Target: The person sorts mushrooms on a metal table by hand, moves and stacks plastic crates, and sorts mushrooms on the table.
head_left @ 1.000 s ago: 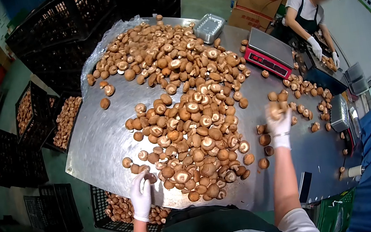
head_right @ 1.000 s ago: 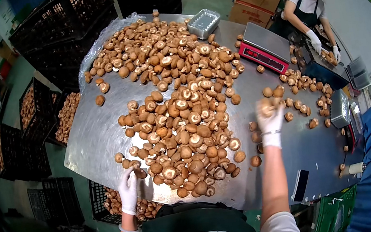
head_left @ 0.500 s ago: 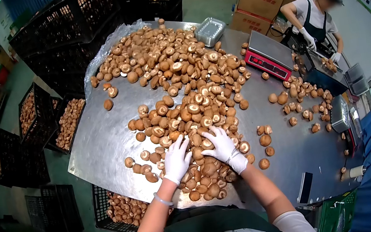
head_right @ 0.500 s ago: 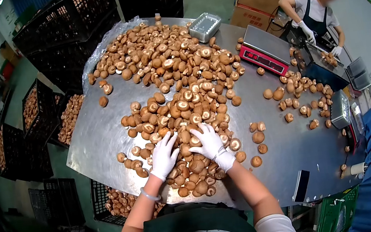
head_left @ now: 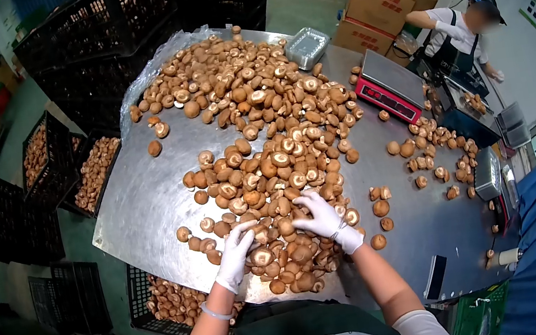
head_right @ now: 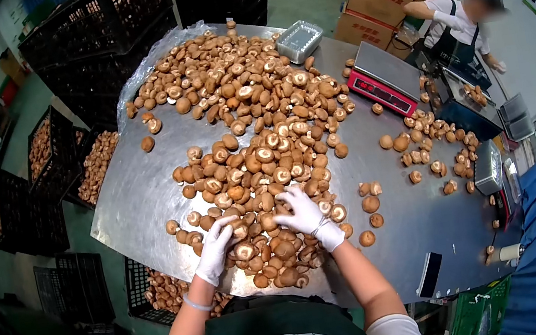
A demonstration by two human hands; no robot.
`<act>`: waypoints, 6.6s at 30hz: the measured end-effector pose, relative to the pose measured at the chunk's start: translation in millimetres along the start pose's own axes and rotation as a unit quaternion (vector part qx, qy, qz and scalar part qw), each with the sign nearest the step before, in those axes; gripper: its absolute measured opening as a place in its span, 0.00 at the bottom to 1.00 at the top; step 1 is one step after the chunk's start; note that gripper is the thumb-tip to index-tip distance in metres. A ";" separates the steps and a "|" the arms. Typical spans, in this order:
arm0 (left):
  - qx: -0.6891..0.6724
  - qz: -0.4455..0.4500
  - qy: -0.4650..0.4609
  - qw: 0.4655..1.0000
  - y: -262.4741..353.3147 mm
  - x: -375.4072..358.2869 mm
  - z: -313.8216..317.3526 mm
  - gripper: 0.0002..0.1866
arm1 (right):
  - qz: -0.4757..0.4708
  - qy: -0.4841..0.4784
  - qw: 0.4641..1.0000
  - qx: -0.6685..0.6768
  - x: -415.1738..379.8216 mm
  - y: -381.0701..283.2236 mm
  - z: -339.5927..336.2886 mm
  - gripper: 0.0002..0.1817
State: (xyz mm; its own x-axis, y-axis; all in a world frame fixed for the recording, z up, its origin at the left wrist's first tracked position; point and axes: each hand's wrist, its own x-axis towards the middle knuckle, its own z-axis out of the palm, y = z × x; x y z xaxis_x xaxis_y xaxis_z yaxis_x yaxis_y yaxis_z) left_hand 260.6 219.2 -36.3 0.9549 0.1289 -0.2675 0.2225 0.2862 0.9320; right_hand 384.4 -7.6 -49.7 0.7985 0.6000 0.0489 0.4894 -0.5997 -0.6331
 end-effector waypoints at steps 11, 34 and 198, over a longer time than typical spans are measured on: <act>-0.269 -0.166 -0.136 0.939 0.4 -23.9 20.8 0.27 | 0.085 0.081 0.907 0.404 -13.8 -48.1 -9.0 0.21; -0.239 -0.204 -0.112 0.943 -16.3 -45.0 10.3 0.26 | 0.058 -0.064 0.783 0.616 -23.3 -119.1 24.7 0.31; 0.372 0.213 0.459 0.778 17.3 172.3 -240.1 0.14 | -0.260 -0.225 0.877 -0.334 297.0 -90.9 99.8 0.23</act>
State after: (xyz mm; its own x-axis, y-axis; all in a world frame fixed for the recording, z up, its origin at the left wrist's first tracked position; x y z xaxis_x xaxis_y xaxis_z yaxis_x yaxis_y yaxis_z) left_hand 381.7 474.3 -125.0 0.5065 0.7834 0.3602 0.3023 -0.5525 0.7767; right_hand 542.1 278.0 -54.7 0.2605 0.9426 -0.2092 0.9630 -0.2691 -0.0136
